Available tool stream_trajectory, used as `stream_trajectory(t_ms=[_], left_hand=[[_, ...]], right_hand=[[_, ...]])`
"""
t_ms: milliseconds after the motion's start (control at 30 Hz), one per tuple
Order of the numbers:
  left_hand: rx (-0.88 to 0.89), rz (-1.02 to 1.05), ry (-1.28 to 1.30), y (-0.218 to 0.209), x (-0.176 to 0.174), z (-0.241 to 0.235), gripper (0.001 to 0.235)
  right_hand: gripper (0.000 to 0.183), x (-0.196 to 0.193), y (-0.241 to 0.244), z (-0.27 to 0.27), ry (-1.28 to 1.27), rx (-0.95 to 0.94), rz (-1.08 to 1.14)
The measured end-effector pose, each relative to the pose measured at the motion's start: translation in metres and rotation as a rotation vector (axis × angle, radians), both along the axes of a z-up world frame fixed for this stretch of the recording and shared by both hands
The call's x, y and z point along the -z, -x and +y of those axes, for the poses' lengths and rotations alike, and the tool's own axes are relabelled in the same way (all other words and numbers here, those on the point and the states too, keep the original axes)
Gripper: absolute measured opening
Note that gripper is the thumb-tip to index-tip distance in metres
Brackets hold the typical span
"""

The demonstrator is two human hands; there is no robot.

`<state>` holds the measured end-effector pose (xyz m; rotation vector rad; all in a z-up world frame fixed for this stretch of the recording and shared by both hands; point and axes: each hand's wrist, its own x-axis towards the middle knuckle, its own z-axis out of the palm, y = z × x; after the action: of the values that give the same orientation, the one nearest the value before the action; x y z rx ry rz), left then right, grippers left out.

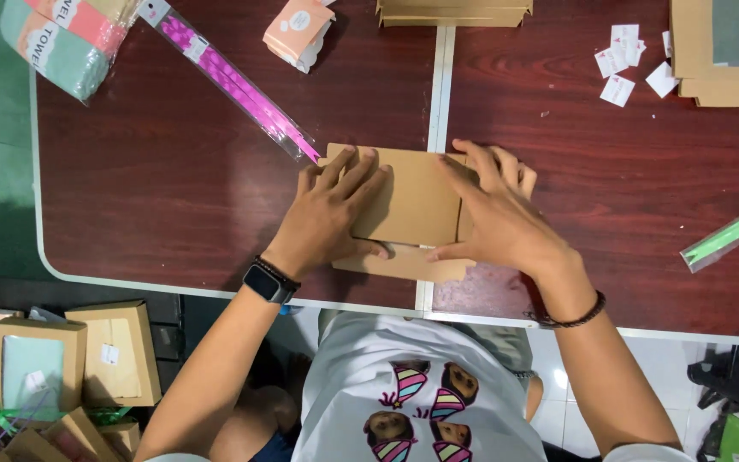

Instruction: The person assembles flat cardboard boxes by folding the flaps and tucking the tabs into slots to form the box structure. They handle multiple boxes, folding the sides and securing the corners to create a finished package with a clear window.

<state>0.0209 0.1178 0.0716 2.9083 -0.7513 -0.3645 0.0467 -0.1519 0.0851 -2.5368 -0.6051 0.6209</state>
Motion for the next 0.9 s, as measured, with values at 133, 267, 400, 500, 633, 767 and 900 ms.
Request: stream_trajectory(t_ms=[133, 267, 400, 500, 633, 767, 900], left_hand=[[0.009, -0.044, 0.025, -0.002, 0.001, 0.000, 0.113], [-0.022, 0.097, 0.210, -0.017, -0.028, 0.008, 0.094], [-0.131, 0.205, 0.478, -0.032, -0.031, 0.016, 0.052], [-0.219, 0.186, 0.571, -0.039, -0.033, 0.009, 0.043], [-0.336, 0.071, 0.838, -0.045, -0.028, 0.001, 0.032], [-0.355, 0.039, 0.897, -0.056, 0.012, 0.009, 0.034], [-0.515, 0.209, 1.073, -0.060, 0.032, 0.003, 0.012]], right_hand=[[0.117, 0.012, 0.001, -0.001, -0.006, -0.029, -0.045], [0.097, -0.003, -0.006, -0.014, -0.119, -0.018, -0.006], [0.067, -0.007, -0.013, -0.026, -0.401, 0.087, 0.046], [0.056, 0.002, -0.014, -0.028, -0.398, 0.124, -0.048], [0.026, 0.037, -0.025, -0.034, -0.327, 0.158, -0.262], [0.022, 0.060, -0.040, -0.031, -0.464, 0.408, -0.329], [0.005, 0.062, -0.046, -0.025, -0.610, 0.568, -0.278]])
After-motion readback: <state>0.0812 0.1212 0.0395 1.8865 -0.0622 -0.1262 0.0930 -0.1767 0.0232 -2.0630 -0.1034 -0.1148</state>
